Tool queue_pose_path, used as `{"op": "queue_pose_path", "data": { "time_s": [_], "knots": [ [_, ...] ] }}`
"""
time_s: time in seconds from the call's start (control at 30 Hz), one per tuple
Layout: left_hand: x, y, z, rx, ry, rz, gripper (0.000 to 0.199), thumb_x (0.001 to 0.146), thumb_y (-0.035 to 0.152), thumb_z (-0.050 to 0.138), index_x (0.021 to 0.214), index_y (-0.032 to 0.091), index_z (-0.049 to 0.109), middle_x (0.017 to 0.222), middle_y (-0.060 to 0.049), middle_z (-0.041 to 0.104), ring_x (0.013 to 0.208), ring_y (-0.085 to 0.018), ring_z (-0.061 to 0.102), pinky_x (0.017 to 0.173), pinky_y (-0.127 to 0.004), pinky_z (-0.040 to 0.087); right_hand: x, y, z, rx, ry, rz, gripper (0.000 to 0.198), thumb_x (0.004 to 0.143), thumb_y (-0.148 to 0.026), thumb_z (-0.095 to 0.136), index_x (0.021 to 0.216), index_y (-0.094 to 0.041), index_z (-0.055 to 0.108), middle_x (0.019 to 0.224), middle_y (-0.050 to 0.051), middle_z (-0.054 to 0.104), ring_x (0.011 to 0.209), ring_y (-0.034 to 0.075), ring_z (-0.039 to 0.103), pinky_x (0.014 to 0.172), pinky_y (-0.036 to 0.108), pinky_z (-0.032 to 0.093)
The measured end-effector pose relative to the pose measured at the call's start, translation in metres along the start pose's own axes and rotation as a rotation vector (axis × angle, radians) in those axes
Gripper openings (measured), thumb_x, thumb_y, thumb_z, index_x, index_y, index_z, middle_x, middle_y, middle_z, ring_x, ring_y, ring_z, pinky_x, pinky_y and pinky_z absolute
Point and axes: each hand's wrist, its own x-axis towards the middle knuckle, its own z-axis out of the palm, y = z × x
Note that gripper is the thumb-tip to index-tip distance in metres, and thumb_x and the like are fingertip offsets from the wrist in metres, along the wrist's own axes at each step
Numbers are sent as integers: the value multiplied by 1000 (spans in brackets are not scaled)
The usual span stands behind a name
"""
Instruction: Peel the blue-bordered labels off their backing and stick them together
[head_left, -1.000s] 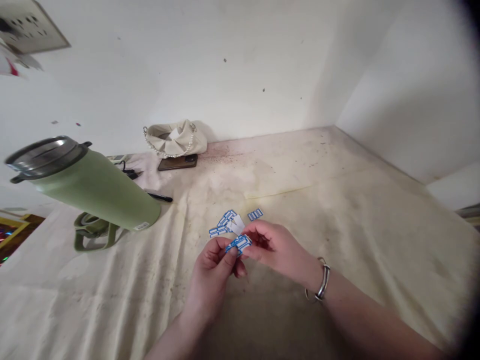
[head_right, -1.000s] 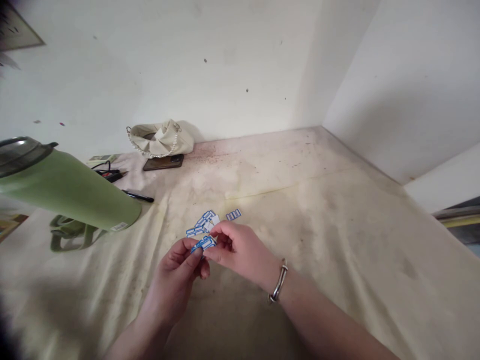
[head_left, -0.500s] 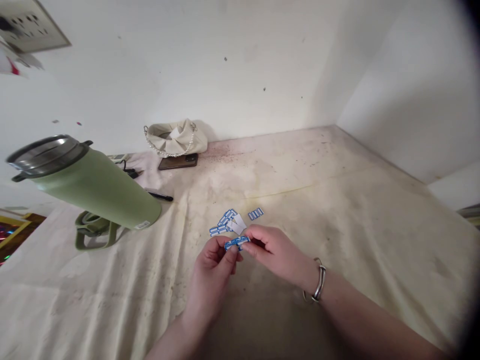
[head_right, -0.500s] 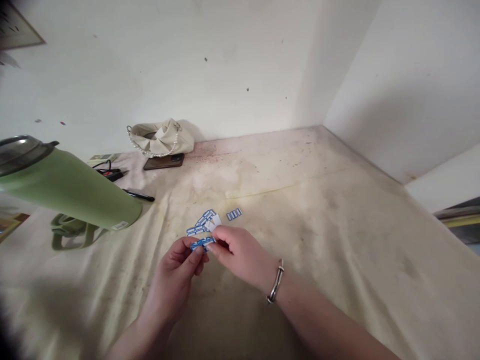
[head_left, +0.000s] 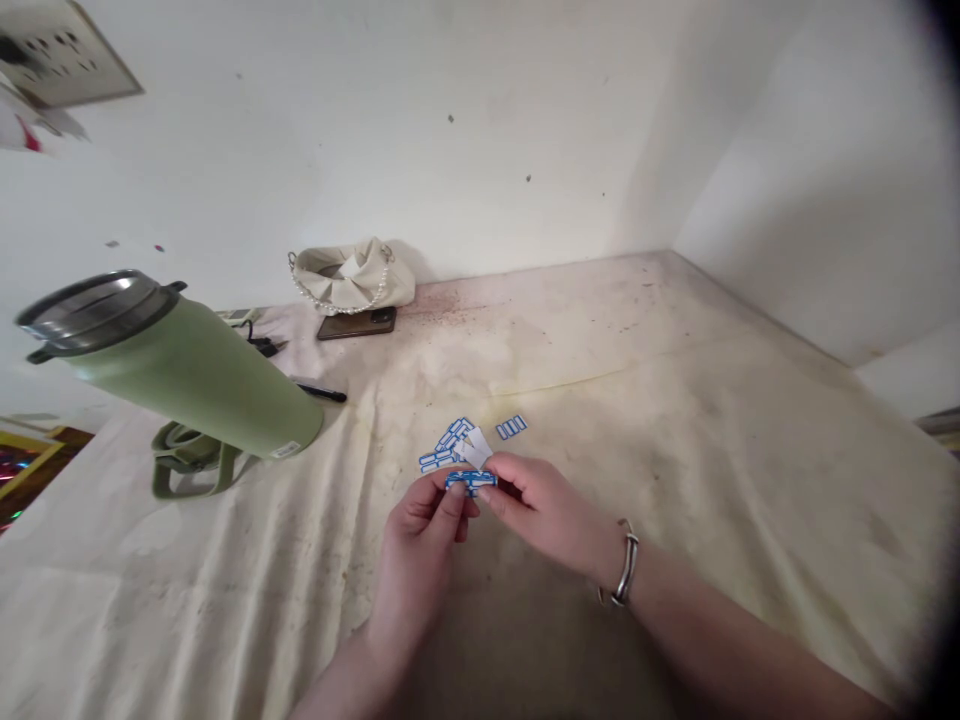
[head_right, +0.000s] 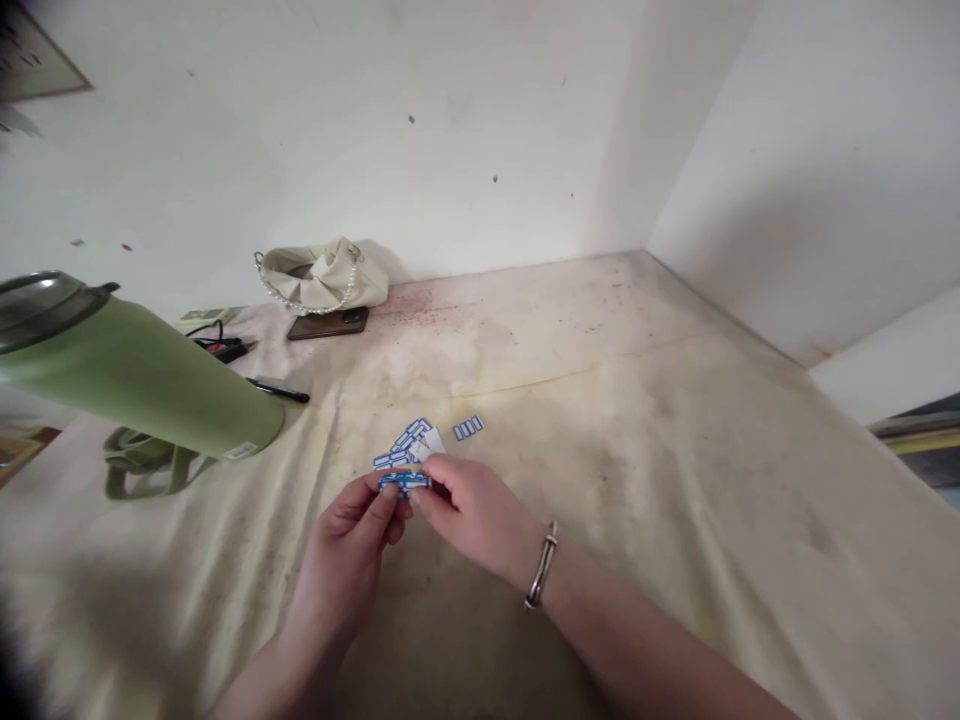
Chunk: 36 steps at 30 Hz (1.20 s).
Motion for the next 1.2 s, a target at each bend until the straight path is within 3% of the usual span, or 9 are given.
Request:
{"op": "queue_pose_path", "data": {
  "time_s": [0.27, 0.6, 0.7, 0.83, 0.9, 1.03, 1.2],
  "knots": [
    [-2, 1, 6, 122, 19, 42, 19, 86, 33, 51, 95, 18, 59, 64, 2, 54, 56, -11, 45, 53, -22, 37, -2, -1, 12, -96, 45, 46, 15, 91, -27, 39, 82, -19, 47, 76, 2, 60, 67, 14, 54, 58, 24, 36],
    [-2, 1, 11, 161, 19, 6, 14, 84, 31, 52, 94, 22, 55, 60, 4, 51, 51, -11, 44, 49, -22, 36, -3, 2, 17, -159, 28, 52, 14, 92, -27, 37, 89, -18, 48, 79, 5, 62, 70, 17, 56, 59, 26, 36],
    [-2, 2, 10, -19, -15, -44, 10, 83, 28, 53, 89, 20, 54, 62, 5, 51, 51, -9, 42, 49, -20, 34, -4, 1, 16, -42, 48, 52, 13, 88, -28, 45, 98, -19, 48, 81, 4, 61, 70, 16, 55, 60, 26, 39],
    [-1, 8, 8, -480, -198, -272, 11, 84, 29, 52, 88, 19, 54, 54, 6, 44, 45, -6, 32, 46, -18, 28, -4, -1, 13, 289, 48, -6, 45, 79, -24, 59, 119, -24, 40, 87, 0, 54, 64, 11, 51, 56, 23, 42],
    [-1, 10, 6, -633, -275, -369, 10, 84, 29, 52, 84, 18, 53, 46, 8, 35, 41, -6, 22, 43, -18, 22, -3, -1, 10, 386, 35, -45, 47, 77, -20, 60, 120, -25, 43, 84, -1, 51, 63, 10, 48, 56, 22, 42],
    [-2, 9, 4, -722, -345, -426, 12, 84, 29, 53, 76, 19, 51, 42, 8, 30, 41, -6, 16, 42, -19, 18, -2, 0, 5, 397, 49, -91, 32, 78, -19, 58, 109, -24, 54, 75, -3, 50, 63, 11, 46, 58, 23, 42],
    [-2, 7, 5, -741, -365, -438, 14, 85, 29, 51, 76, 18, 51, 42, 7, 30, 42, -7, 16, 43, -21, 17, -1, 3, 7, 365, 83, -98, 25, 77, -20, 59, 102, -24, 59, 78, -1, 56, 65, 12, 48, 59, 24, 42]
  ]
}}
